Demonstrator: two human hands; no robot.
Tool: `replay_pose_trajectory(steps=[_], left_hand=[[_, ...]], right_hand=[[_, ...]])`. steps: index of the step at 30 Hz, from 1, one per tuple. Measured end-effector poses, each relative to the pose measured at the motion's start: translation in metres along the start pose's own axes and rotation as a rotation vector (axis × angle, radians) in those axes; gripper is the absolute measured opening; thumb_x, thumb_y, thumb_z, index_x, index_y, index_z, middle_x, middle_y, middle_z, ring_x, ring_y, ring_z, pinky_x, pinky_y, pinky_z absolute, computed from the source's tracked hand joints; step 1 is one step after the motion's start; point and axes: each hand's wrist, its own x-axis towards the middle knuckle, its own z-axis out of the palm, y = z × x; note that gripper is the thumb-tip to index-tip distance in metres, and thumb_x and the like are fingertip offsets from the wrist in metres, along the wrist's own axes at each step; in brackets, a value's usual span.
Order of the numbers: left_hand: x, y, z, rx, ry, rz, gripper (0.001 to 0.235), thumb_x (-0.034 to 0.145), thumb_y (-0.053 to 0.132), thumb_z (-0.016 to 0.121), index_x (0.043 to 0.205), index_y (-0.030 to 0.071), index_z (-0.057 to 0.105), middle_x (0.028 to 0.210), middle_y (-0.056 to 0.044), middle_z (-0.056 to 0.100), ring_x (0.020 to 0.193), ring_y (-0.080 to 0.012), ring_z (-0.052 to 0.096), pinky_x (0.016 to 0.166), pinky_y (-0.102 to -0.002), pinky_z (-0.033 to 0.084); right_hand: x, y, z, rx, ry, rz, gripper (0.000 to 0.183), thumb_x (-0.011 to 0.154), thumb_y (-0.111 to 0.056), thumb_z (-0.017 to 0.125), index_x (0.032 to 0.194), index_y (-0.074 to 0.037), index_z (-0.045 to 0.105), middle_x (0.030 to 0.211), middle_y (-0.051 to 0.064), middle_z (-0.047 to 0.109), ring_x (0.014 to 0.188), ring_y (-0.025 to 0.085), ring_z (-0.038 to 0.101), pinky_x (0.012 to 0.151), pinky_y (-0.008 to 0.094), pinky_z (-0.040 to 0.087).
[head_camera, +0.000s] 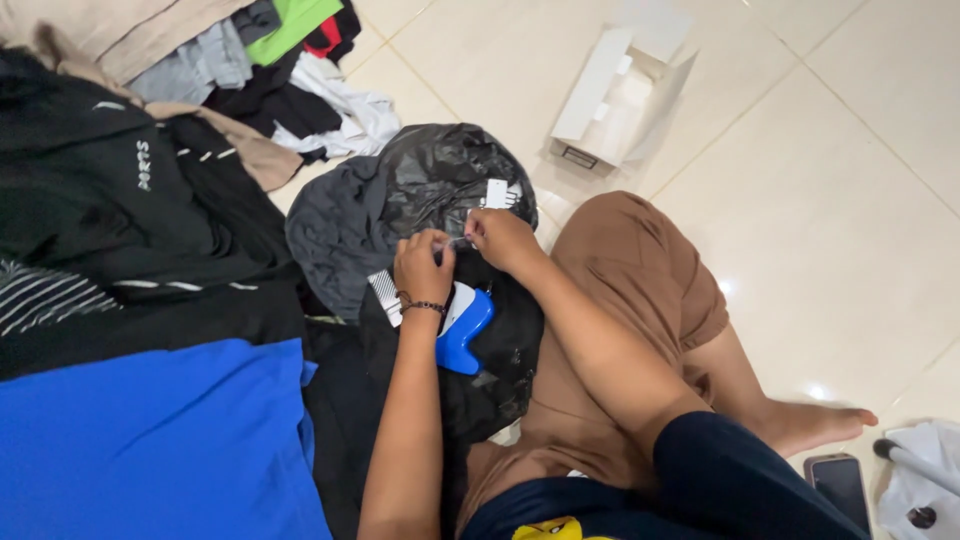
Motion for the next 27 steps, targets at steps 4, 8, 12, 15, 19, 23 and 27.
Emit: replay_pose_trajectory(steps=[4,8,12,15,19,23,27], left_hand=[[0.010,-0.005,0.019,0.068,-0.045,0.015,0.011,0.086,0.021,0.074,0.096,0.021,0.068,0.084,0.003,0.065,0.096,-0.0204,0.061,0.089,-0.035,0.053],[0.011,-0.002,0.029,0.236,-0.048,0.040,0.017,0.090,0.027,0.069,0.106,0.026,0.067,0.103,0.004,0.062,0.109,-0.0208,0.052,0.094,-0.036,0.044],[0.008,0.014,0.014,0.228,-0.004,0.013,0.032,0.084,0.022,0.068,0.116,0.023,0.064,0.118,0.000,0.059,0.120,-0.0248,0.049,0.096,-0.040,0.042],[0.013,0.027,0.006,0.123,0.006,0.006,0.031,0.088,0.013,0.065,0.118,0.020,0.066,0.118,0.000,0.061,0.121,-0.0247,0.050,0.097,-0.039,0.043],[0.035,0.052,0.015,-0.051,-0.013,0.083,0.030,0.090,0.009,0.065,0.117,0.020,0.067,0.117,0.000,0.063,0.122,-0.0266,0.053,0.099,-0.043,0.046],[0.061,0.090,0.034,-0.209,-0.018,0.286,0.028,0.087,0.008,0.065,0.112,0.019,0.070,0.112,-0.001,0.067,0.115,-0.0257,0.058,0.101,-0.040,0.048],[0.085,0.130,0.058,-0.243,-0.040,0.371,0.026,0.088,0.008,0.064,0.111,0.019,0.070,0.109,0.000,0.066,0.115,-0.0245,0.058,0.103,-0.039,0.048]], right_hand=[[0.011,0.021,0.015,-0.036,0.009,0.108,0.006,0.094,-0.017,0.064,0.091,-0.013,0.068,0.083,0.008,0.072,0.084,0.030,0.072,0.071,0.041,0.058],[0.013,0.030,0.017,-0.053,0.005,0.099,0.009,0.094,-0.014,0.063,0.098,-0.009,0.069,0.087,0.012,0.072,0.088,0.033,0.073,0.074,0.043,0.059],[0.001,0.018,-0.009,0.010,0.063,0.072,0.009,0.092,-0.008,0.064,0.094,-0.006,0.073,0.084,0.015,0.072,0.085,0.035,0.073,0.074,0.043,0.059],[-0.012,0.006,-0.049,0.045,0.093,0.049,0.012,0.093,-0.009,0.062,0.093,-0.003,0.072,0.085,0.023,0.072,0.089,0.045,0.071,0.078,0.052,0.057],[-0.025,0.025,-0.099,0.077,0.237,0.055,0.012,0.095,-0.009,0.060,0.095,-0.004,0.071,0.086,0.021,0.072,0.090,0.043,0.071,0.080,0.050,0.056],[-0.025,0.063,-0.136,0.042,0.415,0.082,0.010,0.095,-0.010,0.064,0.100,-0.006,0.071,0.087,0.019,0.071,0.084,0.038,0.072,0.075,0.047,0.058],[-0.027,0.092,-0.160,-0.010,0.485,0.180,0.010,0.095,-0.009,0.065,0.102,-0.006,0.072,0.088,0.016,0.071,0.086,0.035,0.072,0.076,0.044,0.059]])
